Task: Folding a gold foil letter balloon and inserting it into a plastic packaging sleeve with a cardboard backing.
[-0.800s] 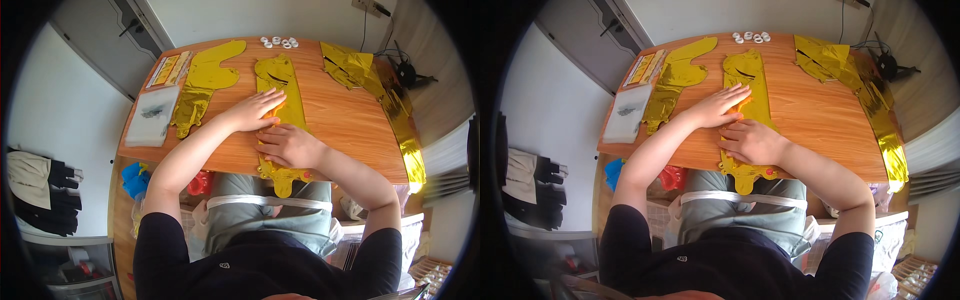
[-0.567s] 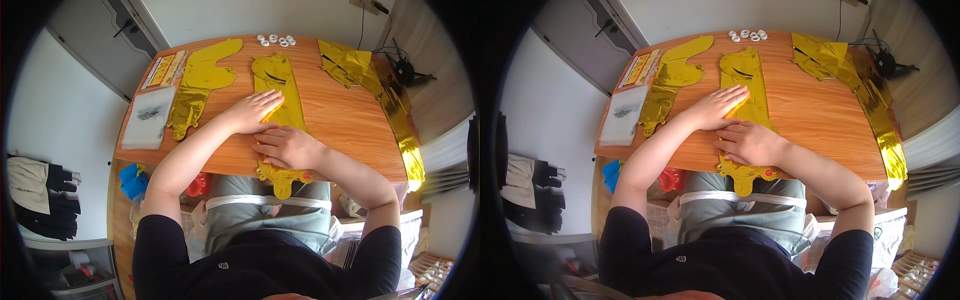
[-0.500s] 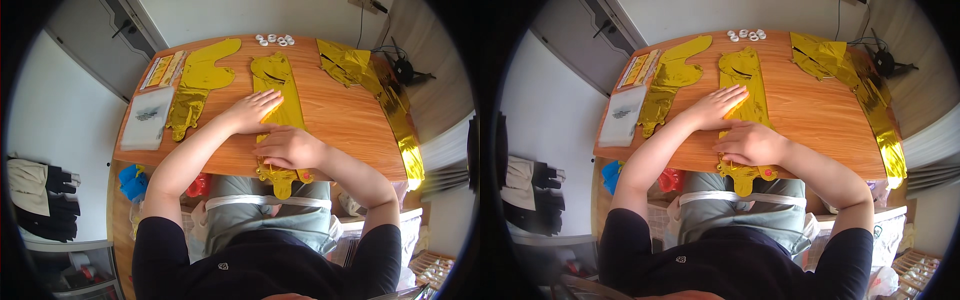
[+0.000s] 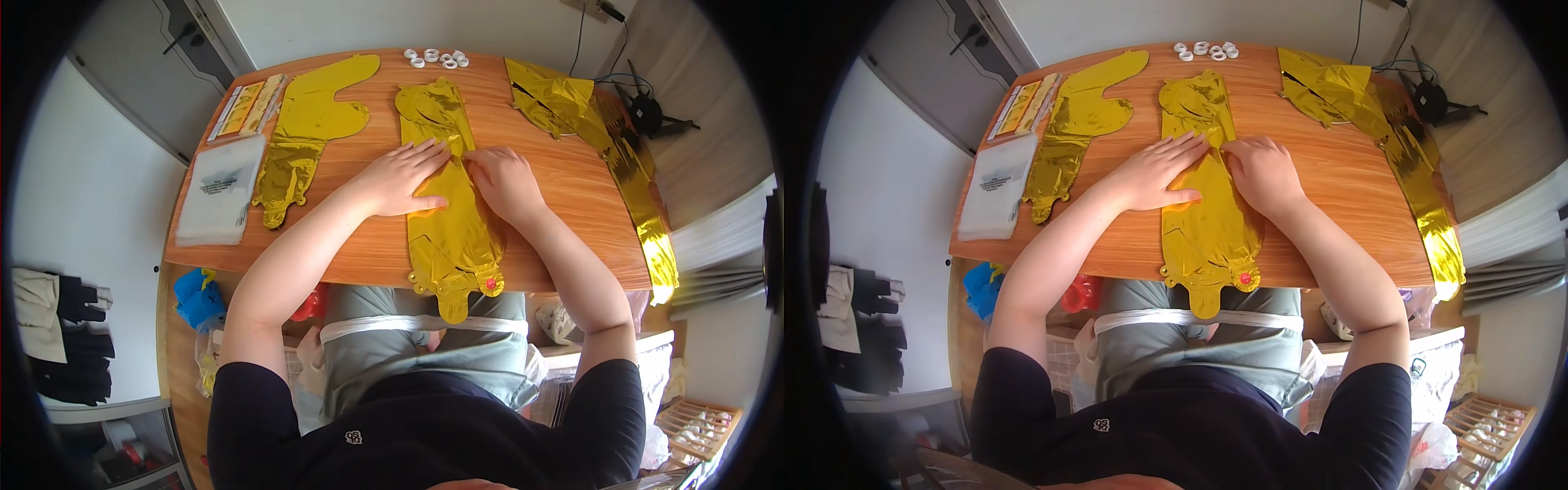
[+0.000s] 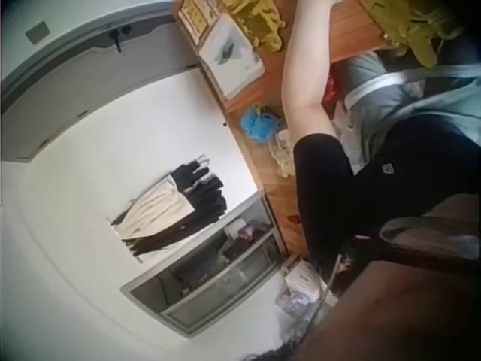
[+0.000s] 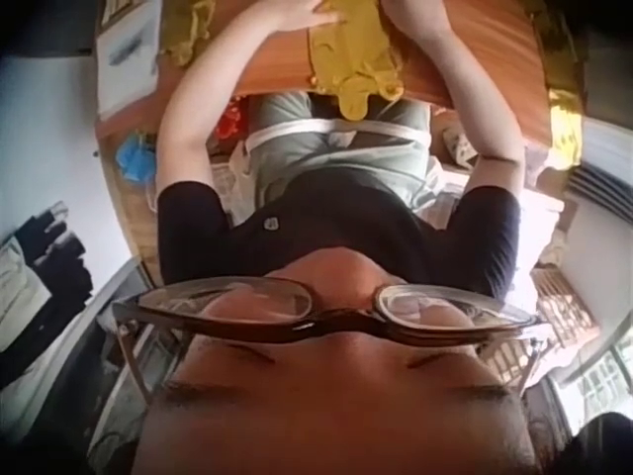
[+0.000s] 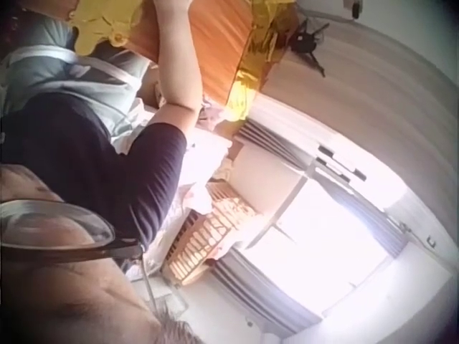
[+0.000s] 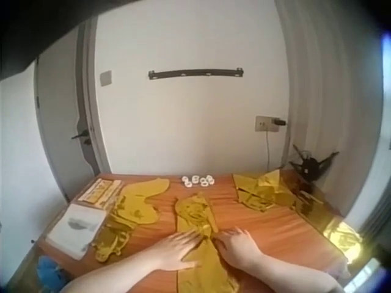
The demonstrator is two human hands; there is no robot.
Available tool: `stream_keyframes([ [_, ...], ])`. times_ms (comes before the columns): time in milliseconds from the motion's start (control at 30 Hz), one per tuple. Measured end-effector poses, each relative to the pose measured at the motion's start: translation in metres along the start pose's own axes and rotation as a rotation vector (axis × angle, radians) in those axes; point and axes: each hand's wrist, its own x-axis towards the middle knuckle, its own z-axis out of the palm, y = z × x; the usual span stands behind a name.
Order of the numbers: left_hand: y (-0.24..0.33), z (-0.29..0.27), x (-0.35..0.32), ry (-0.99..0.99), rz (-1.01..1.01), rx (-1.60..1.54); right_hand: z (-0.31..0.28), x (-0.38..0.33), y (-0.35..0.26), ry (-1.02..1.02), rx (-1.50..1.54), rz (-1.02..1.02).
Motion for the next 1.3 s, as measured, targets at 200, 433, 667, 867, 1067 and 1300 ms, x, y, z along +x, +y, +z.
stream_keyframes([
  [200, 0.005, -0.005, -0.002, 0.022, 0.02, -0.056, 0.004, -0.001, 0.001, -0.001, -0.018, 0.016],
  [433, 0.002, -0.001, 0.0, -0.005, 0.036, -0.055, 0.001, 0.003, -0.002, -0.016, 0.074, 0.079],
  [667, 0.001, -0.003, 0.0, -0.04, 0.05, 0.013, -0.014, 0.01, 0.003, -0.053, 0.248, 0.167],
  [867, 0.002, -0.002, -0.005, -0.051, 0.044, -0.004, -0.038, -0.018, -0.023, -0.374, 0.175, 0.285],
  [1067, 0.001, 0.002, 0.0, -0.06, 0.044, -0.012, -0.048, -0.033, -0.011, -0.476, 0.552, 0.583],
  [1300, 0.001, 0.001, -0.003, -0.047, 0.026, 0.005, -0.064, -0.049, -0.05, -0.472, 0.465, 0.589],
])
